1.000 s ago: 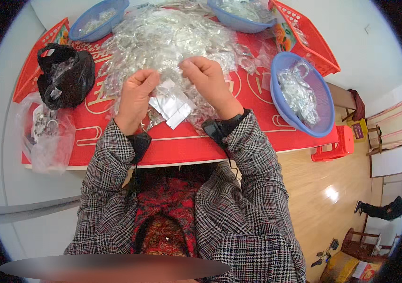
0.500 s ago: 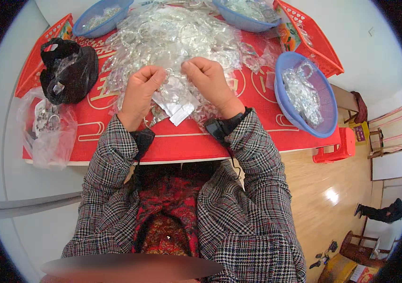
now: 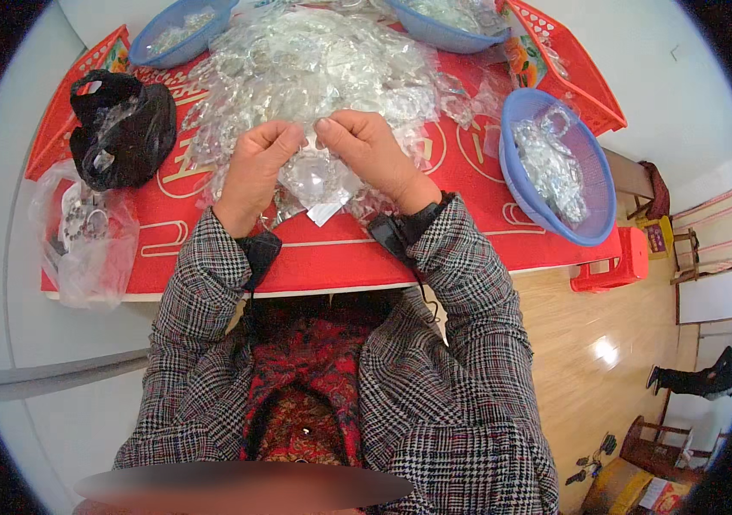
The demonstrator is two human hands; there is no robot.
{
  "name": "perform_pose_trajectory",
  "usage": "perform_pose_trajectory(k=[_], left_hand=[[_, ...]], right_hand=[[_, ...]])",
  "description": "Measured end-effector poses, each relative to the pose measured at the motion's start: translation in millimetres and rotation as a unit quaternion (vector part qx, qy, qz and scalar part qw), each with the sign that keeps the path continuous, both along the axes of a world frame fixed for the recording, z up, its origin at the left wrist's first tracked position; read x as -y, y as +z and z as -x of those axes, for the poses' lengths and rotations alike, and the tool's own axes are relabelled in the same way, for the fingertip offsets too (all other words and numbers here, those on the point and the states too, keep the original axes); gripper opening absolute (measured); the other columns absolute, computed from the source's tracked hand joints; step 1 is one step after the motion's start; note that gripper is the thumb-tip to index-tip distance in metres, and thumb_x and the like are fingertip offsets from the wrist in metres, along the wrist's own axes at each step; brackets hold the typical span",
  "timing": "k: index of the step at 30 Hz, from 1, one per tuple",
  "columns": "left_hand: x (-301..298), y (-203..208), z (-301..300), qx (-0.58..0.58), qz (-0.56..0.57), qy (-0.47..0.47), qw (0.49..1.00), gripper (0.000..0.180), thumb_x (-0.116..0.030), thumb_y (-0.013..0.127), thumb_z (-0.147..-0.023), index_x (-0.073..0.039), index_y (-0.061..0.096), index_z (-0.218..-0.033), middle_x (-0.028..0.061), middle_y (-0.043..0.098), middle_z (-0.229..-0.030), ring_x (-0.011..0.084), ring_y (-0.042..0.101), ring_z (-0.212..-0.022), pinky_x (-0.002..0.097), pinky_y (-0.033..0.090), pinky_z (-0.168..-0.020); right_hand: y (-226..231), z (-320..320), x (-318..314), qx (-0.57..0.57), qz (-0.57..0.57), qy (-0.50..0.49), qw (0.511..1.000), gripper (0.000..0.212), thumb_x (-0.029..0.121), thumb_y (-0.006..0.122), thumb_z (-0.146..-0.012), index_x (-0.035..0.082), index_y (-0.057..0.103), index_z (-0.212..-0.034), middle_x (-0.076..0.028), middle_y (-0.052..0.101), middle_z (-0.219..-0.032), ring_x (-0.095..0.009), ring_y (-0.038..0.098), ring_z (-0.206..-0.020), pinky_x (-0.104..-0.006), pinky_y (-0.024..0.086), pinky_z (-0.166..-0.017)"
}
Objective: Sort and package small clear plastic items into various colored bowls on a workbench.
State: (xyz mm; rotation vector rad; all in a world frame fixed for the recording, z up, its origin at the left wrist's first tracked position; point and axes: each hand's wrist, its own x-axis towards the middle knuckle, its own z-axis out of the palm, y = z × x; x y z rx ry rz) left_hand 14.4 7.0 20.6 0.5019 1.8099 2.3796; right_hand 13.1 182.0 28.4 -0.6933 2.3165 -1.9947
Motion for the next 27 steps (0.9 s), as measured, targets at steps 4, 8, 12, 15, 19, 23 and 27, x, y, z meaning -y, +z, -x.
perform_pose_trajectory(k=[4,8,12,15,19,23,27], left_hand=[[-3.7,-3.0,0.1,0.031,-0.054,-0.023,0.998,0.016,-0.017,0.055,-0.086,-0.002,0.061,-0.085,-0.0025,0.058,-0.074,0.003,0.047,-0.064,0.0178,0.037,-0.058],[-7.9,3.7,-0.6,0.043,-0.012,-0.006,0.999,0.022,-0.021,0.052,-0.087,-0.002,0.06,-0.082,-0.0022,0.056,-0.071,0.0035,0.046,-0.062,0.0191,0.037,-0.056],[-2.8,-1.4,1.2,-0.022,0.057,0.083,0.995,0.031,-0.026,0.049,-0.088,0.001,0.06,-0.076,-0.0022,0.055,-0.064,0.0029,0.046,-0.06,0.0201,0.037,-0.054],[3.9,-6.4,5.4,-0.027,0.073,0.098,0.992,0.037,-0.029,0.047,-0.09,0.0,0.06,-0.072,-0.0012,0.055,-0.063,0.0044,0.046,-0.058,0.0212,0.038,-0.054],[1.0,0.1,1.0,0.0,0.012,0.088,0.996,0.04,-0.033,0.043,-0.091,0.0,0.059,-0.073,0.0,0.055,-0.064,0.0056,0.045,-0.058,0.0212,0.038,-0.054],[8.5,-0.6,-1.0,-0.024,-0.018,0.107,0.994,0.043,-0.035,0.04,-0.092,-0.001,0.058,-0.075,0.0009,0.055,-0.065,0.0064,0.046,-0.059,0.0207,0.039,-0.055],[-1.1,10.6,-8.8,-0.012,0.007,0.097,0.995,0.042,-0.036,0.039,-0.093,-0.002,0.057,-0.075,0.0,0.051,-0.064,0.0072,0.043,-0.058,0.0212,0.037,-0.056]], right_hand=[[-3.6,4.2,3.0,0.1,0.101,0.005,0.99,0.025,0.026,0.053,-0.088,0.006,0.059,-0.074,0.007,0.048,-0.064,-0.001,0.038,-0.056,-0.0183,0.031,-0.049],[3.3,7.6,-10.2,0.086,0.033,0.01,0.996,0.024,0.025,0.053,-0.088,0.006,0.058,-0.073,0.007,0.047,-0.062,-0.001,0.039,-0.055,-0.0184,0.031,-0.048],[13.5,-1.4,-2.9,0.074,-0.016,-0.026,0.997,0.023,0.024,0.053,-0.087,0.006,0.057,-0.073,0.008,0.046,-0.059,-0.001,0.039,-0.054,-0.0183,0.031,-0.048],[17.3,-5.8,-5.3,0.053,-0.063,0.026,0.996,0.02,0.023,0.054,-0.085,0.006,0.058,-0.074,0.007,0.044,-0.057,-0.001,0.039,-0.052,-0.0184,0.031,-0.046],[43.1,-17.5,-22.0,0.096,-0.094,-0.033,0.99,0.019,0.022,0.055,-0.085,0.006,0.057,-0.075,0.006,0.044,-0.055,-0.002,0.04,-0.051,-0.0187,0.032,-0.045],[79.5,-2.2,-70.5,0.035,0.092,-0.193,0.976,0.022,0.02,0.051,-0.084,0.007,0.05,-0.066,0.001,0.042,-0.054,-0.007,0.036,-0.045,-0.0219,0.029,-0.042],[88.1,63.4,-208.3,-0.247,-0.125,-0.317,0.907,0.016,0.012,0.045,-0.084,0.006,0.049,-0.069,-0.003,0.047,-0.058,-0.01,0.04,-0.048,-0.0222,0.033,-0.044]])
